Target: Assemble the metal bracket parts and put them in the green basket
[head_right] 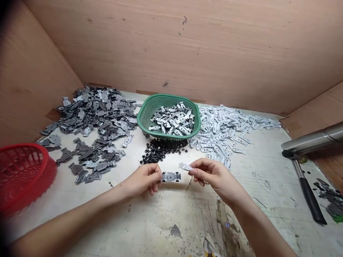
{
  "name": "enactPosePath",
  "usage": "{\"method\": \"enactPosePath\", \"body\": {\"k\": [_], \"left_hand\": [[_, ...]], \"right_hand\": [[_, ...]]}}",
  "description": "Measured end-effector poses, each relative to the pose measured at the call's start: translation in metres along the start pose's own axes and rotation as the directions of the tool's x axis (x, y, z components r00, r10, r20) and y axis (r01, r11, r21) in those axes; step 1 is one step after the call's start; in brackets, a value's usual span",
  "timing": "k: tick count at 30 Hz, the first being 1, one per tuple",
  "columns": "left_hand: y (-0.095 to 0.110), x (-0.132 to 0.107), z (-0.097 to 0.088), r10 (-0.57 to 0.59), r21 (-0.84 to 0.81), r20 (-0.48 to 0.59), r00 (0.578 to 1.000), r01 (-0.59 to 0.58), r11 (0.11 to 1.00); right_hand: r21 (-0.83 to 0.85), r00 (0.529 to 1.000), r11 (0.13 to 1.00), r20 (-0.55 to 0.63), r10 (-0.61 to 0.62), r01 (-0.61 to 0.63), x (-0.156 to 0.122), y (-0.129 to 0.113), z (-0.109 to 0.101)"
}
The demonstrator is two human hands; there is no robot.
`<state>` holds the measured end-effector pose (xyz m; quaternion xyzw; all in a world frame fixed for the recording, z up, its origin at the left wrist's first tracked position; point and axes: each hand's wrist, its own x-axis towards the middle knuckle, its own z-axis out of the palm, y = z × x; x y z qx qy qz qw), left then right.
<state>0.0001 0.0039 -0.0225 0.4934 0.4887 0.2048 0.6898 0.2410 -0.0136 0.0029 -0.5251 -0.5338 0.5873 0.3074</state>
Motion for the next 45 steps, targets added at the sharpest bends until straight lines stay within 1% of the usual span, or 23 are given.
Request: {"method": "enactPosePath", "body": {"k": [3,6,10,19,31,34,38,40,42,45], "left_hand": [[0.000,0.000,0.000,-0.002,0.001,0.006,1.000,0.002,1.000],[0.001,-0.001,0.001,-0.003,-0.007,0.006,1.000,0.003,1.000],[0.002,-0.003,0.002,-0.004,-0.009,0.014,1.000,0.004,1.000],[0.003,-0.002,0.001,-0.009,0.003,0.009,1.000,0.009,1.000],[0.001,-0.002,0.000,0.007,0.012,0.012,1.000,-0.007,1.000],[0.003,-0.003,0.001,0.015,0.007,0.019,1.000,-0.015,1.000],[0.006,-0.005,0.001,0.049,-0.045,0.038,0.998,-0.047,0.998],[0.008,-0.007,0.000,0.059,-0.069,0.044,0.997,-0.056,0.996],[0.009,-0.008,0.000,0.060,-0.086,0.049,0.997,-0.056,0.995],[0.010,-0.008,0.000,0.060,-0.097,0.058,0.997,-0.054,0.994]], "right_hand": [[0.051,0.999,0.999,0.030,0.017,-0.019,-0.003,-0.006,0.009],[0.091,0.997,0.993,0.020,0.073,-0.075,0.000,-0.006,0.022],[0.106,0.997,0.991,0.027,0.078,-0.081,0.005,-0.005,0.031],[0.055,0.997,0.996,0.014,0.075,-0.075,0.003,-0.003,0.034],[0.086,0.997,0.993,0.001,0.075,-0.075,0.005,0.001,0.039],[0.129,0.996,0.988,-0.025,0.085,-0.081,0.005,0.003,0.040],[0.181,0.992,0.982,-0.103,0.078,-0.059,0.007,0.009,0.038],[0.183,0.988,0.981,-0.123,0.089,-0.066,0.008,0.012,0.036],[0.178,0.991,0.980,-0.078,0.106,-0.091,0.009,0.014,0.035],[0.168,0.991,0.977,0.054,0.126,-0.133,0.010,0.018,0.034]]}}
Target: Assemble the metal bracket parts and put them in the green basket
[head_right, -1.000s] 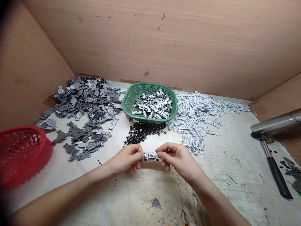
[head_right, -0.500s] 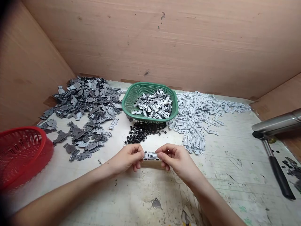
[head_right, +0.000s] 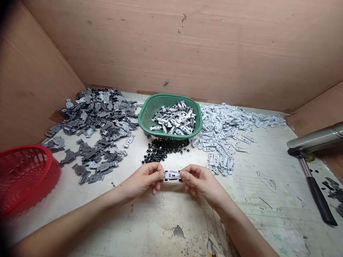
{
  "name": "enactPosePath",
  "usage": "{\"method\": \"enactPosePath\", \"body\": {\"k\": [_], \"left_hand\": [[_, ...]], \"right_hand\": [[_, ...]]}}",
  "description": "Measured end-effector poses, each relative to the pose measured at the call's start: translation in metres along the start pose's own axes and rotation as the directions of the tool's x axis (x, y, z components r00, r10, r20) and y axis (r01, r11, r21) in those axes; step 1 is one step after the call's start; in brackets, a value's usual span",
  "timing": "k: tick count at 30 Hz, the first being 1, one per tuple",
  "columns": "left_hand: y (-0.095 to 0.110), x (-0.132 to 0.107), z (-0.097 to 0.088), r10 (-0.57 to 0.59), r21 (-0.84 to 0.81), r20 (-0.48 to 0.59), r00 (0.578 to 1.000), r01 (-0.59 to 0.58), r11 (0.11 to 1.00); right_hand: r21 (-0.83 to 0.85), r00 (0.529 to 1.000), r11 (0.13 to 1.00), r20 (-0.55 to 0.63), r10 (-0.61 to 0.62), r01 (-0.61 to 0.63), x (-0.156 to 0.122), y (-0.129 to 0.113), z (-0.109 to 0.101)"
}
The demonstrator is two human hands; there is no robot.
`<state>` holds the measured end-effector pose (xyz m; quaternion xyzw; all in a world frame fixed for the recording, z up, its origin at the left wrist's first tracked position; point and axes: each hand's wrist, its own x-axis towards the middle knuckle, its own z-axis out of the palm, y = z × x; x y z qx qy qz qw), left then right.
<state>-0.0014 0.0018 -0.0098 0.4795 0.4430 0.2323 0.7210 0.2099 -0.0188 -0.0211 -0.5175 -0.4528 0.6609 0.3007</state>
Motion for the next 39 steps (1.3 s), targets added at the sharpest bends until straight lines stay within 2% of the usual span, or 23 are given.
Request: {"method": "enactPosePath", "body": {"k": [10,14,18,22,26,33,39], "left_hand": [[-0.001,-0.001,-0.001,0.016,0.040,-0.004,1.000,-0.016,0.999],[-0.002,-0.001,-0.001,0.019,0.040,0.008,1.000,-0.020,0.999],[-0.005,0.000,0.000,0.037,0.034,-0.031,0.999,-0.036,0.999],[-0.006,0.000,-0.001,0.044,0.019,0.058,0.997,-0.046,0.999],[-0.003,-0.002,0.000,0.053,0.015,0.038,0.998,-0.054,0.998],[-0.007,-0.004,0.005,0.058,-0.044,-0.014,0.998,-0.059,0.997],[-0.008,-0.004,0.006,0.117,0.102,-0.042,0.992,-0.112,0.988]], "right_hand": [[-0.093,0.992,0.994,0.118,-0.053,0.064,-0.001,0.001,0.004],[-0.141,0.988,0.981,0.099,-0.121,0.135,-0.003,0.003,0.008],[-0.089,0.988,0.985,0.063,-0.141,0.147,-0.001,0.012,0.013],[0.012,0.990,0.995,0.096,-0.104,0.103,0.000,0.015,0.018],[0.113,0.989,0.992,0.129,-0.066,0.051,-0.002,0.010,0.019],[0.152,0.994,0.988,0.093,-0.050,0.036,0.000,0.013,0.022],[0.081,0.986,0.991,0.124,-0.113,0.103,0.000,0.013,0.025]]}}
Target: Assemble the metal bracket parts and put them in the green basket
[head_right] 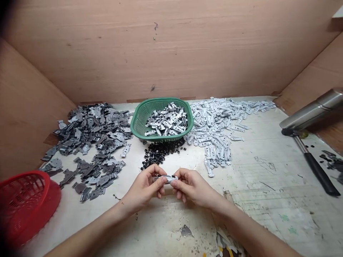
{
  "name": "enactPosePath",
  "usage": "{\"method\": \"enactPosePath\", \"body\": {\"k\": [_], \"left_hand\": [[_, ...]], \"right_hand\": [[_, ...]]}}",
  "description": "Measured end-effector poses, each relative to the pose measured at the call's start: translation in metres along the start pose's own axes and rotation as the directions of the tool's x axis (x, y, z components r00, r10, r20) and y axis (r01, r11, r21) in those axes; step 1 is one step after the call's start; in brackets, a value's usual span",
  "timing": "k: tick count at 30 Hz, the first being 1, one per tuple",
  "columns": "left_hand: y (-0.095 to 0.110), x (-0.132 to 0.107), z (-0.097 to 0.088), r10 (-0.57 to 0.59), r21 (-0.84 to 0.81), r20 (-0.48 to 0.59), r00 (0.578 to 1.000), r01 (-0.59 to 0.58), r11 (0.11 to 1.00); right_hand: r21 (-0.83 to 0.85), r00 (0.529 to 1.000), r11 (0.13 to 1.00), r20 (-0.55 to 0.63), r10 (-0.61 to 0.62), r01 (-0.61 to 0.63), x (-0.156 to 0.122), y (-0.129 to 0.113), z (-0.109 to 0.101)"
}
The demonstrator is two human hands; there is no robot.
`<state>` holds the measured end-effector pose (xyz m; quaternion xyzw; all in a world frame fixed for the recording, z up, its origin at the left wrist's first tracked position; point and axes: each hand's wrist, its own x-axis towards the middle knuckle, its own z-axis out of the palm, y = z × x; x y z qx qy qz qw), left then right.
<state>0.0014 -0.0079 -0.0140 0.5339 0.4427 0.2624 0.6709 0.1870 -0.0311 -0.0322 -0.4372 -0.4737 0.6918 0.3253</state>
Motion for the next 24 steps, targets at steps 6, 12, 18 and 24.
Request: {"method": "enactPosePath", "body": {"k": [6,12,18,24], "left_hand": [[0.008,-0.002,-0.003,0.013,0.168,0.076,0.997,-0.026,0.986],[0.010,-0.003,-0.001,-0.001,0.232,0.104,0.995,-0.023,0.972],[0.027,0.010,-0.050,0.250,0.715,-0.285,0.925,0.031,0.699],[0.016,0.027,-0.108,0.408,0.798,-0.583,0.702,0.589,0.127]], "right_hand": [[0.009,1.000,1.000,0.017,-0.018,0.018,-0.002,-0.004,-0.002],[0.080,1.000,0.996,0.004,-0.028,0.028,-0.003,0.007,0.005],[-0.103,0.955,0.976,-0.211,-0.209,0.191,0.023,-0.053,-0.011],[-0.491,0.758,0.822,-0.408,-0.509,0.288,0.066,-0.119,-0.047]]}}
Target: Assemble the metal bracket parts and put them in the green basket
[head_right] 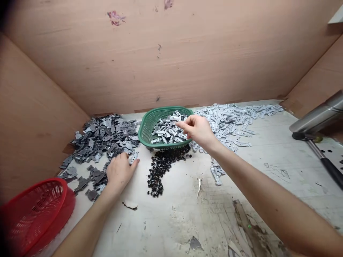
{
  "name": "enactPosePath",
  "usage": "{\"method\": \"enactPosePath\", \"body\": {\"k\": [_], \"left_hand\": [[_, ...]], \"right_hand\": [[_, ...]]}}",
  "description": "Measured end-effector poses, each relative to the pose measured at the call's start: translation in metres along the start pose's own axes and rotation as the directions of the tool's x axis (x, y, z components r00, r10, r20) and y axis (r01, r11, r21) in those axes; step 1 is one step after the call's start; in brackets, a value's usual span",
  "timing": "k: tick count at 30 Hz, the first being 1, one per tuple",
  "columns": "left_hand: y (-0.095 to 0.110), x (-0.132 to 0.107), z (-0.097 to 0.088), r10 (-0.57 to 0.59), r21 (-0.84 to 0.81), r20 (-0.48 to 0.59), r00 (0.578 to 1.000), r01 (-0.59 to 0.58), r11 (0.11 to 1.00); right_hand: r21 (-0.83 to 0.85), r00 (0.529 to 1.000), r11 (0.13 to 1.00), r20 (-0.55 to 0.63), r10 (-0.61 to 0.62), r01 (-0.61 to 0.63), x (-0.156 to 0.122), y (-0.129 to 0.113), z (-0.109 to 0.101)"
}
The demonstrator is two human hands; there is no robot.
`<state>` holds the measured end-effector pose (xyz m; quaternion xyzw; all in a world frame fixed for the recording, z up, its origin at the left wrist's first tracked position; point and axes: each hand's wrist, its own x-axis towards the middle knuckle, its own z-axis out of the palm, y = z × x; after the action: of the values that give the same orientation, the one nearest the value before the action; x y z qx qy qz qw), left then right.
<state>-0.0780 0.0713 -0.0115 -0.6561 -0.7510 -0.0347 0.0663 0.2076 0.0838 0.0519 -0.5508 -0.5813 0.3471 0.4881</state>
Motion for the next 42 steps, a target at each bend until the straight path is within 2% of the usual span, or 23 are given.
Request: {"method": "enactPosePath", "body": {"k": [3,6,9,10,12,13,14,15,17,18,19,21,25,28,30,33,36,38,39,42], "left_hand": [[-0.003,0.001,0.007,0.043,0.026,0.047,0.998,-0.044,0.999],[0.000,-0.004,-0.001,0.048,-0.017,-0.018,0.999,-0.049,0.999],[0.008,-0.015,-0.021,0.070,-0.187,-0.066,0.995,-0.082,0.979],[0.012,-0.020,-0.028,0.108,-0.273,-0.071,0.992,-0.123,0.954],[0.023,-0.034,-0.040,0.260,-0.485,-0.026,0.965,-0.239,0.841],[0.029,-0.043,-0.043,0.359,-0.587,0.043,0.932,-0.267,0.764],[0.035,-0.053,-0.044,0.473,-0.675,0.120,0.873,-0.278,0.683],[0.042,-0.063,-0.043,0.594,-0.746,0.188,0.782,-0.280,0.605],[0.054,-0.082,-0.035,0.741,-0.822,0.270,0.615,-0.254,0.510],[0.060,-0.090,-0.030,0.756,-0.825,0.285,0.590,-0.251,0.506],[0.065,-0.096,-0.025,0.749,-0.811,0.306,0.588,-0.252,0.529],[0.071,-0.104,-0.017,0.726,-0.792,0.317,0.610,-0.251,0.557],[0.074,-0.101,-0.009,0.735,-0.856,0.222,0.641,-0.233,0.462],[0.073,-0.097,-0.005,0.676,-0.882,0.172,0.716,-0.193,0.429],[0.072,-0.095,-0.002,0.624,-0.876,0.198,0.756,-0.150,0.459],[0.071,-0.093,0.000,0.602,-0.858,0.249,0.758,-0.115,0.500],[0.069,-0.091,-0.001,0.581,-0.883,0.219,0.784,-0.095,0.460],[0.069,-0.091,-0.002,0.562,-0.927,0.231,0.794,0.004,0.376],[0.069,-0.090,-0.004,0.562,-0.942,0.274,0.781,0.101,0.319],[0.071,-0.090,-0.009,0.580,-0.886,0.435,0.688,0.444,0.138]], "right_hand": [[-0.209,0.970,0.974,0.238,-0.037,0.089,-0.017,0.014,0.003],[-0.414,0.884,0.855,0.456,-0.100,0.311,-0.049,0.035,0.015],[-0.477,0.841,0.772,0.524,-0.135,0.421,-0.068,0.052,0.036],[-0.487,0.839,0.758,0.526,-0.141,0.433,-0.070,0.055,0.044],[-0.515,0.834,0.720,0.528,-0.162,0.466,-0.068,0.059,0.060],[-0.527,0.831,0.700,0.528,-0.174,0.482,-0.065,0.059,0.067],[-0.538,0.827,0.681,0.530,-0.185,0.497,-0.063,0.060,0.072],[-0.547,0.825,0.664,0.531,-0.194,0.509,-0.061,0.060,0.076],[-0.568,0.825,0.638,0.527,-0.204,0.521,-0.059,0.062,0.078],[-0.579,0.829,0.629,0.520,-0.206,0.519,-0.059,0.063,0.075],[-0.590,0.835,0.623,0.510,-0.207,0.514,-0.060,0.065,0.071],[-0.607,0.853,0.624,0.478,-0.209,0.493,-0.064,0.070,0.057],[-0.602,0.894,0.673,0.389,-0.223,0.430,-0.072,0.081,0.023],[-0.581,0.919,0.720,0.327,-0.220,0.379,-0.077,0.086,0.004],[-0.552,0.932,0.759,0.297,-0.209,0.346,-0.081,0.085,-0.002],[-0.413,0.944,0.868,0.284,-0.166,0.277,-0.091,0.074,-0.005],[-0.227,0.933,0.949,0.333,-0.134,0.218,-0.104,0.057,0.000],[-0.156,0.912,0.954,0.367,-0.185,0.256,-0.111,0.048,0.005],[-0.149,0.902,0.943,0.367,-0.226,0.297,-0.115,0.045,0.008],[-0.217,0.882,0.881,0.328,-0.339,0.420,-0.121,0.044,0.017]]}}
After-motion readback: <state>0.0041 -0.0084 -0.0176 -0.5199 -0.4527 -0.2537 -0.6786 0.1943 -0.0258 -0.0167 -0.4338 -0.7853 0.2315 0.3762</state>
